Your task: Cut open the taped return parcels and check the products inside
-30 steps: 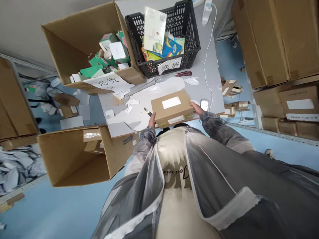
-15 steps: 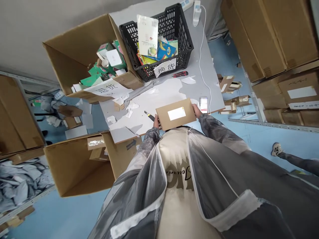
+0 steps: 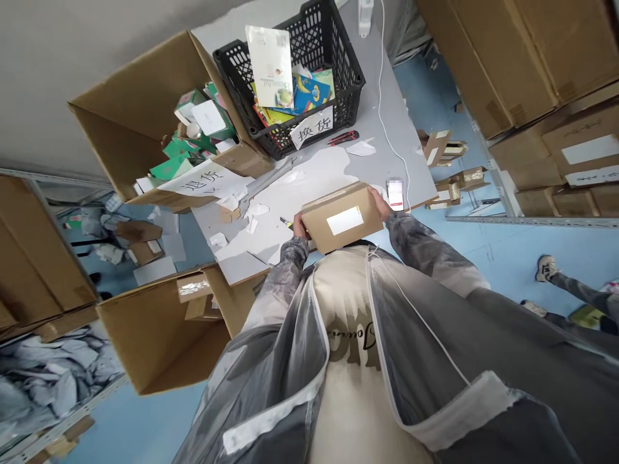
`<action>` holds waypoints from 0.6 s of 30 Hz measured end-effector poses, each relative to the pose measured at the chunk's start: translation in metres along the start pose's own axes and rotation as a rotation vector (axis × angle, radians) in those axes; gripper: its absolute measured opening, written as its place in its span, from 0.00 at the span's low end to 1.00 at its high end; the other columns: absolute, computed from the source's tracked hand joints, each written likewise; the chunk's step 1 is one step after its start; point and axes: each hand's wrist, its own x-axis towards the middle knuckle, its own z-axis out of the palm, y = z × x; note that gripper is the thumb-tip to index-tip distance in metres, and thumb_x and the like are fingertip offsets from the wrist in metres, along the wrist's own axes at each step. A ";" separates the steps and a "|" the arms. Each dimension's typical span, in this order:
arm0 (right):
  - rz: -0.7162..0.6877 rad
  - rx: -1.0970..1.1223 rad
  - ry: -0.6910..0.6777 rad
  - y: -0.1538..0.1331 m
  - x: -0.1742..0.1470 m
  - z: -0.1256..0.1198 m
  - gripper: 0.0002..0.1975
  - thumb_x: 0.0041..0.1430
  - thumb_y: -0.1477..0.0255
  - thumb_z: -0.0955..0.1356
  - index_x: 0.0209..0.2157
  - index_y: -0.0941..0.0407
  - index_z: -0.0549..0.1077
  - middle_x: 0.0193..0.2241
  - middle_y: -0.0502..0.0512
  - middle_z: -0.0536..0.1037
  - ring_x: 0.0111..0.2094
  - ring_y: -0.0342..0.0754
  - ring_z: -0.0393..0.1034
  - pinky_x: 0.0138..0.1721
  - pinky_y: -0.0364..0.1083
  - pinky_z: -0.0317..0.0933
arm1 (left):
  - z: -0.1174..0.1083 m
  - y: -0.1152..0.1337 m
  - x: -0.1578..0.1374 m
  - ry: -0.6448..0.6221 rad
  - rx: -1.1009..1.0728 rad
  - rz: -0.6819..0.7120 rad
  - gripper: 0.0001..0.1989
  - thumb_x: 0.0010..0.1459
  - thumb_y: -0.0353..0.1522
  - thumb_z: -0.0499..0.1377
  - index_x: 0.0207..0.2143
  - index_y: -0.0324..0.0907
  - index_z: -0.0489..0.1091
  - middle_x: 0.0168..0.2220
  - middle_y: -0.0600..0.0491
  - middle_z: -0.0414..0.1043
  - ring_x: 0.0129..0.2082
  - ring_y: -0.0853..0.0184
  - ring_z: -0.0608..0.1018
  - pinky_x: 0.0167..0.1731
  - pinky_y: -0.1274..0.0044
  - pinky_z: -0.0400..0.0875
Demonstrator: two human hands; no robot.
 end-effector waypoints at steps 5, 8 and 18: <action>-0.173 0.079 0.016 0.009 -0.033 0.000 0.37 0.87 0.39 0.59 0.74 0.51 0.76 0.58 0.58 0.91 0.63 0.60 0.82 0.69 0.53 0.75 | -0.016 -0.013 -0.017 -0.042 -0.024 0.105 0.27 0.65 0.49 0.68 0.59 0.44 0.79 0.62 0.40 0.86 0.72 0.42 0.81 0.65 0.58 0.82; -0.256 0.050 0.063 0.020 -0.038 -0.004 0.44 0.76 0.31 0.67 0.76 0.46 0.77 0.65 0.56 0.88 0.70 0.62 0.79 0.72 0.55 0.75 | -0.027 -0.022 -0.025 -0.098 0.056 0.156 0.35 0.54 0.38 0.72 0.65 0.47 0.76 0.70 0.41 0.81 0.79 0.44 0.75 0.75 0.58 0.75; -0.102 0.104 -0.033 0.045 -0.027 -0.029 0.45 0.55 0.53 0.79 0.75 0.44 0.81 0.59 0.53 0.92 0.62 0.62 0.85 0.71 0.61 0.76 | -0.015 -0.026 -0.029 -0.016 0.076 0.106 0.25 0.72 0.53 0.72 0.61 0.51 0.76 0.68 0.41 0.82 0.73 0.52 0.81 0.67 0.63 0.81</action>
